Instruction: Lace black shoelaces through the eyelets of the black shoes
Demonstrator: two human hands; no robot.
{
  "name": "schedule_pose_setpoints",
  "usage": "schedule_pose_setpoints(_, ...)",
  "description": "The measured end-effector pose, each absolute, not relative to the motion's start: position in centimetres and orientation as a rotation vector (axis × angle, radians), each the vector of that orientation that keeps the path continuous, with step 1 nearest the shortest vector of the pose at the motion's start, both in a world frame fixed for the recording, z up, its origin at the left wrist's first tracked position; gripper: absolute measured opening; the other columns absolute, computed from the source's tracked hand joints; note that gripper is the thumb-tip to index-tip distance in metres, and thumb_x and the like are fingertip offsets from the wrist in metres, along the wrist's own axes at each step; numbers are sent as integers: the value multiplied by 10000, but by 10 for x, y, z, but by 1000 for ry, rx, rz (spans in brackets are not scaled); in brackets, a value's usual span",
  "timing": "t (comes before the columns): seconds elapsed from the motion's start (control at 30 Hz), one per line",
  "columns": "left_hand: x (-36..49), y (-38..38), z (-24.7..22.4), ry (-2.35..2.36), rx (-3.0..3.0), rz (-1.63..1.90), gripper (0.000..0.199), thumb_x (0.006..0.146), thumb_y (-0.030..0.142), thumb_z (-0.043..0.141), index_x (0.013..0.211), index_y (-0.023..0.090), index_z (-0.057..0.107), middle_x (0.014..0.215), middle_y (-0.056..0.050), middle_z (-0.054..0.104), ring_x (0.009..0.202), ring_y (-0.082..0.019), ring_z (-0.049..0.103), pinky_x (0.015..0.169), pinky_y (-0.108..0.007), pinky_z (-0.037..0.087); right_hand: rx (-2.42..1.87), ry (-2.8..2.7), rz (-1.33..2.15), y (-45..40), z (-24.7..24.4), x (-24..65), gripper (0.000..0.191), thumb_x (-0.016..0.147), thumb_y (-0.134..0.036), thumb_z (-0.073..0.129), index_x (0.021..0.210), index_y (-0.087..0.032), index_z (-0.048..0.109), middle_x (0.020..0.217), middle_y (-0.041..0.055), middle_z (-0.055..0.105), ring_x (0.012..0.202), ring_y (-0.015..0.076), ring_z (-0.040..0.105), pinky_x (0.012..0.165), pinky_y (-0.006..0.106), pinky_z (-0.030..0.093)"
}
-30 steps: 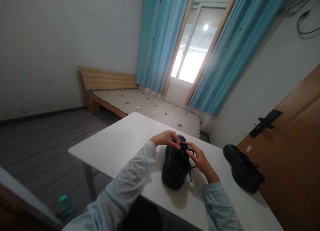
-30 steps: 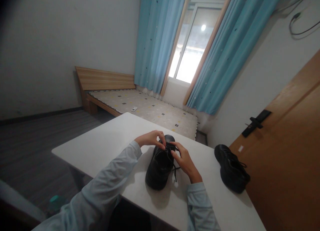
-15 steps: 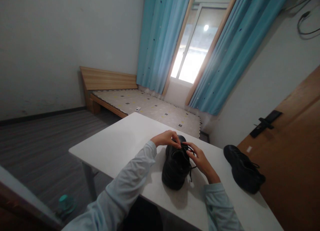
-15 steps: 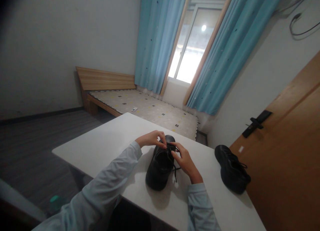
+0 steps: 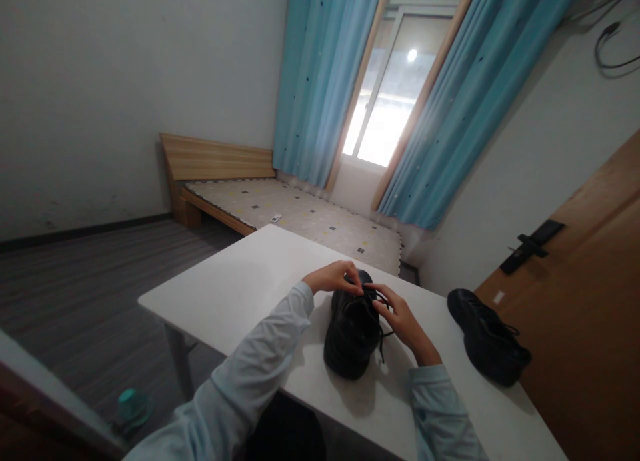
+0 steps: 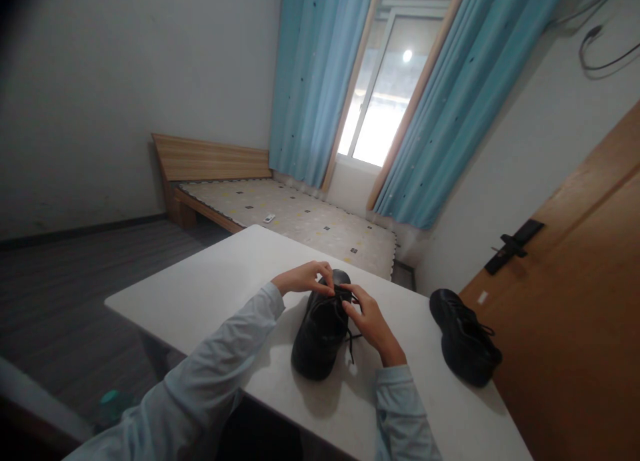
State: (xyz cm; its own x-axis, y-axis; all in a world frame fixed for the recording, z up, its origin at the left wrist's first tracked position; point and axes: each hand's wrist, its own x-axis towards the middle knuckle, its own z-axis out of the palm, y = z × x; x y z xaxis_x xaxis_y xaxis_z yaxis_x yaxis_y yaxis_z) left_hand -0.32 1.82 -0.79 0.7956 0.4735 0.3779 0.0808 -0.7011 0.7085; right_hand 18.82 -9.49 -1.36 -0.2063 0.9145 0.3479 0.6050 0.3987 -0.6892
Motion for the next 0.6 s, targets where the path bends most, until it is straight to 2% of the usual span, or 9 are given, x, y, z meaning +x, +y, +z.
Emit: schedule_pose_setpoints(0.6,0,17,-9,362,2263,806,247,714,385,699,784,148,713,885,-36,521,876,-142,516,834,-247,391,-1284,-1922,530,-93,-14,188,358,835,-338,508,1164,-215,577,1178,95,598,1092,249,553,868,390,486)
